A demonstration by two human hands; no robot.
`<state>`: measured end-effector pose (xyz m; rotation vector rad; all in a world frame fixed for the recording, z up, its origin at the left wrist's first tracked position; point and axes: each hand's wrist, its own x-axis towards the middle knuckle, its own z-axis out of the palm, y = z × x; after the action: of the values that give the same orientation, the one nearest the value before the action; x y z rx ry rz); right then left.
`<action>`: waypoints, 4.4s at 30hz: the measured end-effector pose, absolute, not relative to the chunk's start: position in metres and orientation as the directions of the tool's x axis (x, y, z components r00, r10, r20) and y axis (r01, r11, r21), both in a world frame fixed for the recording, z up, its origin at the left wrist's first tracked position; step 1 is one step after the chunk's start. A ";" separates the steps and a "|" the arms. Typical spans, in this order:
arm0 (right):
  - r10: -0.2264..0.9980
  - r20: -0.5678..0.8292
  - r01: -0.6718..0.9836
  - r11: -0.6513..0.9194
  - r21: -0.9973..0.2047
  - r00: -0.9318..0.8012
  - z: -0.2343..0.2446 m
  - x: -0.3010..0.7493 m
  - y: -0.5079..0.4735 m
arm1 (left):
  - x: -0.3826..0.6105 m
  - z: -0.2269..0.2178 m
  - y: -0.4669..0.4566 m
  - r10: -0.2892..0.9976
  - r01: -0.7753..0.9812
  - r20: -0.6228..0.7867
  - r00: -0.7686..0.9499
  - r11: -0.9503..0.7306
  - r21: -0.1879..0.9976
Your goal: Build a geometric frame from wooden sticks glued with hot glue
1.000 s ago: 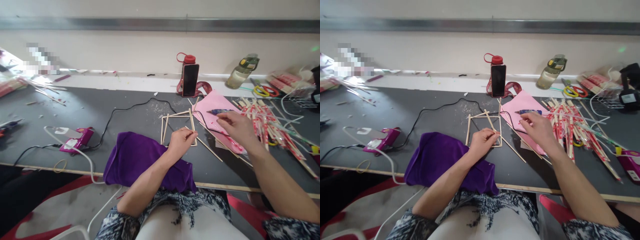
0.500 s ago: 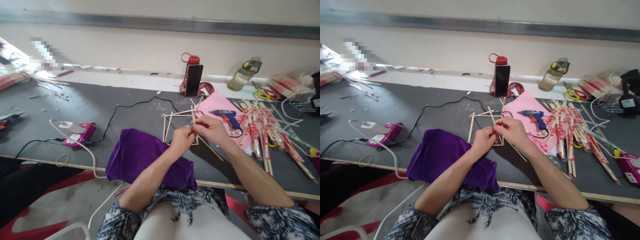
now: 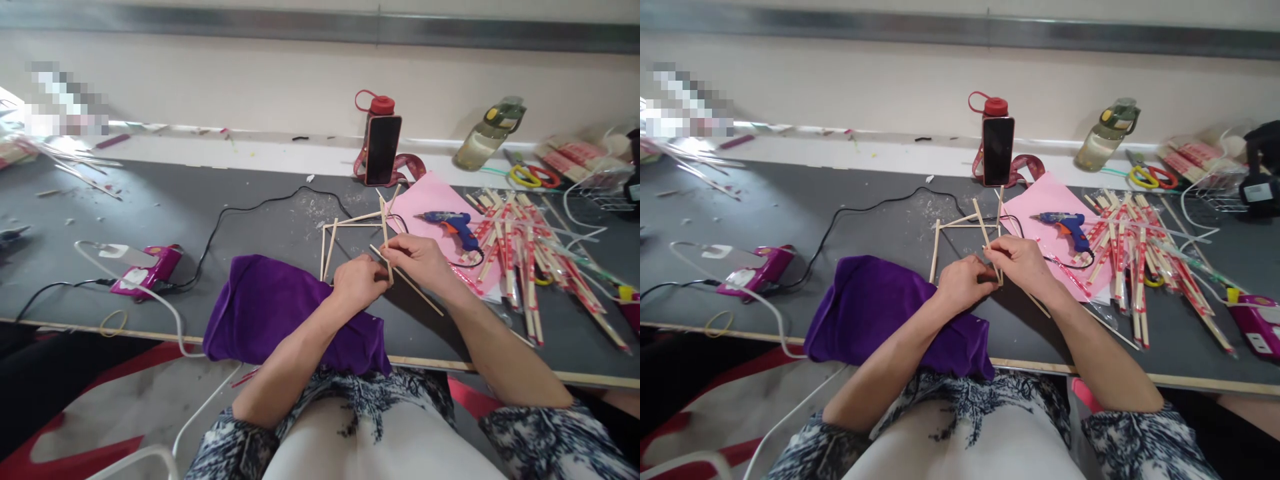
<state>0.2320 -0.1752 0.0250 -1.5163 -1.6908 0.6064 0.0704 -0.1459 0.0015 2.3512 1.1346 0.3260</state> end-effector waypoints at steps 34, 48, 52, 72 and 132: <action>0.961 0.267 0.617 0.250 -0.747 -0.066 0.025 0.243 -0.182 | 0.080 -0.004 -0.151 0.743 0.690 -0.081 0.664 -0.568 0.448; 0.975 0.219 0.601 0.194 -0.776 -0.031 0.024 0.243 -0.186 | 0.080 -0.002 -0.152 0.742 0.684 -0.064 0.667 -0.576 0.449; 0.975 0.221 0.592 0.199 -0.781 -0.036 0.024 0.242 -0.186 | 0.080 -0.004 -0.153 0.739 0.676 -0.053 0.672 -0.583 0.451; 0.977 0.207 0.600 0.136 -0.788 0.050 0.013 0.240 -0.184 | -0.009 0.057 -0.164 0.752 0.273 0.606 0.258 -0.658 0.701; 0.982 0.179 0.607 0.106 -0.788 0.061 -0.008 0.239 -0.186 | 0.003 0.012 -0.063 0.980 0.114 0.061 0.191 -0.084 0.990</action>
<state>0.2391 -0.1860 -0.0082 -1.5869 -1.6326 0.6305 0.0032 -0.0634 0.0116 1.4355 1.1194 1.0596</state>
